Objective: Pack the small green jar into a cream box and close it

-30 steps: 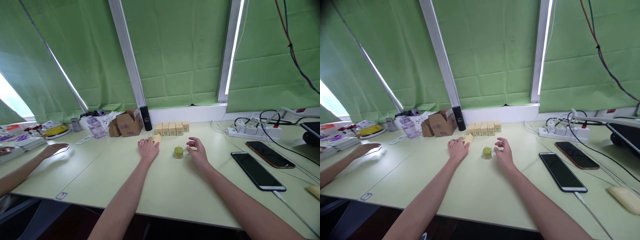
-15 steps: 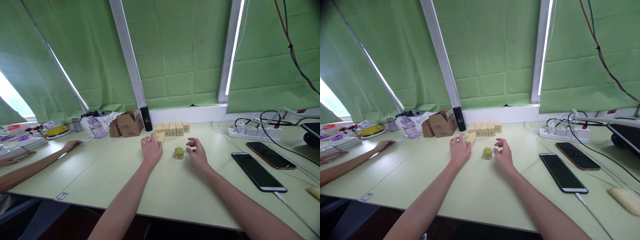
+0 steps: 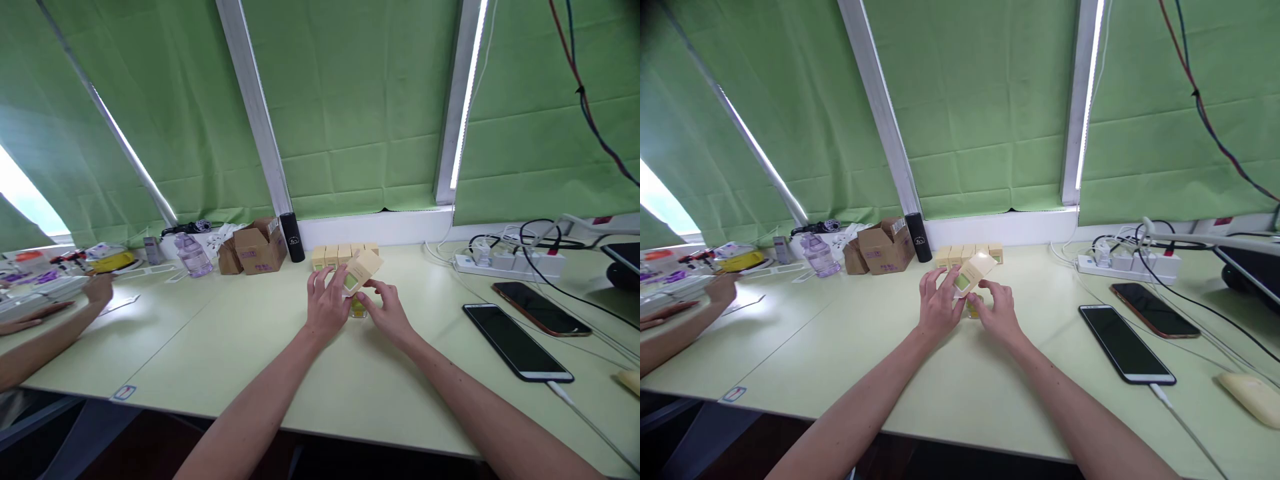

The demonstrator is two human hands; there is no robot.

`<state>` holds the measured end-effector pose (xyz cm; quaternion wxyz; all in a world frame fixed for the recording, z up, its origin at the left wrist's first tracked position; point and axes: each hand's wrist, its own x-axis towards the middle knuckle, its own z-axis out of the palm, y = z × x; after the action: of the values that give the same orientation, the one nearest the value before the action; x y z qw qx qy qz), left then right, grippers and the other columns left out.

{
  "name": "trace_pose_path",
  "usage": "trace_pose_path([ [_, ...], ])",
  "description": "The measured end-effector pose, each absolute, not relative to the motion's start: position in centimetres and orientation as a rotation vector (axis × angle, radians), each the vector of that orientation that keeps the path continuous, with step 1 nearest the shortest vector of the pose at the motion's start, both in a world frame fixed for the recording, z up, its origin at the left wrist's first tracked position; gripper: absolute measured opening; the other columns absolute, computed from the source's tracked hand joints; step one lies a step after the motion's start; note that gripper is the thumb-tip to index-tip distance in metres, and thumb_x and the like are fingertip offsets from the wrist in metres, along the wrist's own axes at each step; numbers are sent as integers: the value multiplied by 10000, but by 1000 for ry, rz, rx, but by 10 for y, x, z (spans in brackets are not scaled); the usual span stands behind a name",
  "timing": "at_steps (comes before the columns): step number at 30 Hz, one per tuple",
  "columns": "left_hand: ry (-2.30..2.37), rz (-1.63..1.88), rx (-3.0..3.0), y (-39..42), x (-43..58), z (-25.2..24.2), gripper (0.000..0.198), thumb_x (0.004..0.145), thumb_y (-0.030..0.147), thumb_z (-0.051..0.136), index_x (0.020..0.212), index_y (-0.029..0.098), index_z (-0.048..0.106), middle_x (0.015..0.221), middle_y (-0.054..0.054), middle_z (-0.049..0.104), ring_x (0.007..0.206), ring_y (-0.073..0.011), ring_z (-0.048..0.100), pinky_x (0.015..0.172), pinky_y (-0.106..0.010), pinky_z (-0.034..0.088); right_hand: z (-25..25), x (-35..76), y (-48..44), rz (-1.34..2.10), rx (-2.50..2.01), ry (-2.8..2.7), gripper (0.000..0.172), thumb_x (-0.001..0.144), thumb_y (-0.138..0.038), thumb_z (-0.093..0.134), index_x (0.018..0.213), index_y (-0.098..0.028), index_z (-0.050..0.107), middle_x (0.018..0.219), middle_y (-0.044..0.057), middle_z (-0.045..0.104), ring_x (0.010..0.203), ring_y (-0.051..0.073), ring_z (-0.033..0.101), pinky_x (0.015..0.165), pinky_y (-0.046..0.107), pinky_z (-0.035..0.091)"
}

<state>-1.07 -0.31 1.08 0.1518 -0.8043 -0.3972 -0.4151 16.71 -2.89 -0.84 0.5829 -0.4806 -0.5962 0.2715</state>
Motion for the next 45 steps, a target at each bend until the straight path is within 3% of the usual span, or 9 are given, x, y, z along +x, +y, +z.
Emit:
trace_pose_path([
  [7,-1049,-1175,-2405,-6,-10,10,525,986,264,598,1499,305,494,1526,-109,616,1453,-344,490,1258,-620,313,-11,168,-27,687,-1169,-1311,543,825,-681,716,1158,-253,694,1151,121,643,1121,325,577,968,484,500],
  [12,-957,-1222,-2403,-10,-12,9,655,965,330,635,1564,271,378,1573,-148,555,1495,-360,416,1238,-616,332,-5,175,-27,665,-1119,-1308,493,830,-678,700,1065,-246,672,1072,100,660,1047,314,579,885,454,493],
  [16,-1022,-1332,-2368,-8,-15,8,680,992,357,594,1598,253,303,1544,-162,560,1493,-358,390,1217,-600,355,-3,178,-28,631,-1127,-1279,457,816,-606,736,1085,-243,668,1075,95,653,1038,309,581,899,455,490],
  [20,-1007,-1401,-2365,-1,-18,6,602,1001,330,585,1556,244,368,1483,-155,592,1439,-343,408,1182,-566,385,-3,178,-31,582,-1100,-1277,451,808,-455,772,1202,-263,665,1168,100,652,1101,317,592,946,477,507],
  [25,-949,-1422,-2390,1,-19,6,651,925,203,623,1532,237,388,1477,-150,579,1403,-346,417,1166,-572,382,0,178,-36,322,-922,-1446,466,851,-231,673,1309,-299,623,1311,88,648,1267,329,532,1053,539,497],
  [29,-901,-1434,-2389,2,-17,5,631,881,147,637,1476,239,446,1476,-151,555,1409,-339,405,1178,-562,372,-1,177,-36,128,-845,-1525,538,829,-101,598,1323,-314,600,1375,103,555,1324,328,497,1089,567,488],
  [40,-828,-1459,-2331,2,-16,7,556,839,97,680,1340,270,510,1470,-159,506,1400,-344,378,1138,-568,408,-9,176,-35,-2,-795,-1631,564,893,-37,525,1362,-347,560,1363,119,464,1286,325,503,995,547,544],
  [45,-808,-1477,-2267,4,-17,7,494,865,65,627,1286,289,500,1483,-141,497,1406,-330,410,1122,-572,424,-7,177,-36,-33,-800,-1624,644,901,-58,511,1474,-344,445,1382,123,497,1311,333,490,1048,584,509],
])
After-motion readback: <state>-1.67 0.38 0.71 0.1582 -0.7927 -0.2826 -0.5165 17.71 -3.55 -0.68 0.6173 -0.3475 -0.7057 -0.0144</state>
